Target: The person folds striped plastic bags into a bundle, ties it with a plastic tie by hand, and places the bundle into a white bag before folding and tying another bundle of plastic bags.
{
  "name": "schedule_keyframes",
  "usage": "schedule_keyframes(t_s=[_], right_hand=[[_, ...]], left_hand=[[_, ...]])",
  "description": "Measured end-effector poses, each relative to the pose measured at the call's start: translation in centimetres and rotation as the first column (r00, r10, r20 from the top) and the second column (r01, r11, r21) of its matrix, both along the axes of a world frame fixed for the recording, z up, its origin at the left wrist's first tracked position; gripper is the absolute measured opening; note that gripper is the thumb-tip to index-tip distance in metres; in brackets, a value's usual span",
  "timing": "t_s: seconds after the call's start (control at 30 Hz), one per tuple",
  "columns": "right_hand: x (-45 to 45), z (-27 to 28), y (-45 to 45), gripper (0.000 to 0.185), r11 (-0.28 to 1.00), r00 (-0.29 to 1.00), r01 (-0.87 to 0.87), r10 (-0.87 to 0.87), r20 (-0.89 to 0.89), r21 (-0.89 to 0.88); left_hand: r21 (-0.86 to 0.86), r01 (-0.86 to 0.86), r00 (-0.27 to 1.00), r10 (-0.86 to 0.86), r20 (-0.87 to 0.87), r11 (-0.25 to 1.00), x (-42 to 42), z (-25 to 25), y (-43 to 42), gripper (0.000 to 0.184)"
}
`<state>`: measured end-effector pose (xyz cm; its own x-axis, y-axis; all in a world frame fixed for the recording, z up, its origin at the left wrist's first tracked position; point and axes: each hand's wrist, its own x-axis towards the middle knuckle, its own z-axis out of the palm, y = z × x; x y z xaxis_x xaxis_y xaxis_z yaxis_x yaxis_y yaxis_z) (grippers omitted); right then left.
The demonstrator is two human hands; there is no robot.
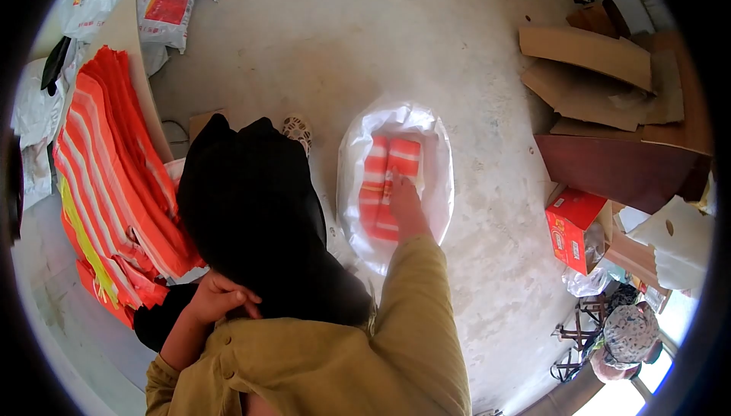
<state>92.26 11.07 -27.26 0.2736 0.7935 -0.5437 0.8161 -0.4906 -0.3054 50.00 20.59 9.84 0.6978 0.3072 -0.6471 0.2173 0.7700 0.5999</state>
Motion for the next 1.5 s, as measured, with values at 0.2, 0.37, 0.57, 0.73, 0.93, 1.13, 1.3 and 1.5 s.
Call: schedule_keyframes(t_s=[0.2,0.37,0.57,0.73,0.93,1.13,1.3,1.5], right_hand=[[0.6,-0.9,1.2,0.090,0.990,0.991,0.060,-0.074,-0.114,-0.126],[-0.2,0.1,2.0,0.081,0.987,1.000,-0.029,0.031,0.004,-0.160],[-0.9,6.0,4.1,0.070,0.974,0.993,-0.092,0.104,0.050,-0.209],[-0.8,3.2,2.3,0.078,0.981,0.965,-0.147,0.114,0.237,0.129],[0.0,0.9,2.4,0.096,0.982,0.982,-0.175,0.169,0.089,0.071],[0.1,1.6,2.6,0.098,0.981,0.981,-0.187,0.184,0.062,0.046],[0.1,0.7,1.3,0.091,0.979,0.976,-0.200,0.196,0.095,0.032],[-2.1,3.4,-0.6,0.068,0.980,0.974,-0.171,0.152,0.168,0.104]], left_hand=[[0.008,-0.006,1.000,0.006,-0.021,1.000,0.2,0.1,0.2,0.027],[0.018,-0.027,0.999,0.028,-0.036,0.999,0.2,0.4,0.1,0.027],[-0.012,-0.008,1.000,0.008,-0.024,1.000,-0.2,0.0,0.0,0.023],[-0.022,0.014,0.998,-0.016,-0.064,1.000,0.0,0.3,0.4,0.023],[-0.006,0.009,0.996,-0.009,-0.093,1.000,0.2,0.5,0.6,0.023],[0.001,0.010,0.997,-0.009,-0.079,1.000,0.2,0.6,0.7,0.022],[0.036,0.040,0.999,-0.039,-0.027,0.999,-0.1,0.3,0.6,0.024],[-0.053,0.026,0.999,-0.029,-0.045,0.998,-0.3,0.3,0.0,0.027]])
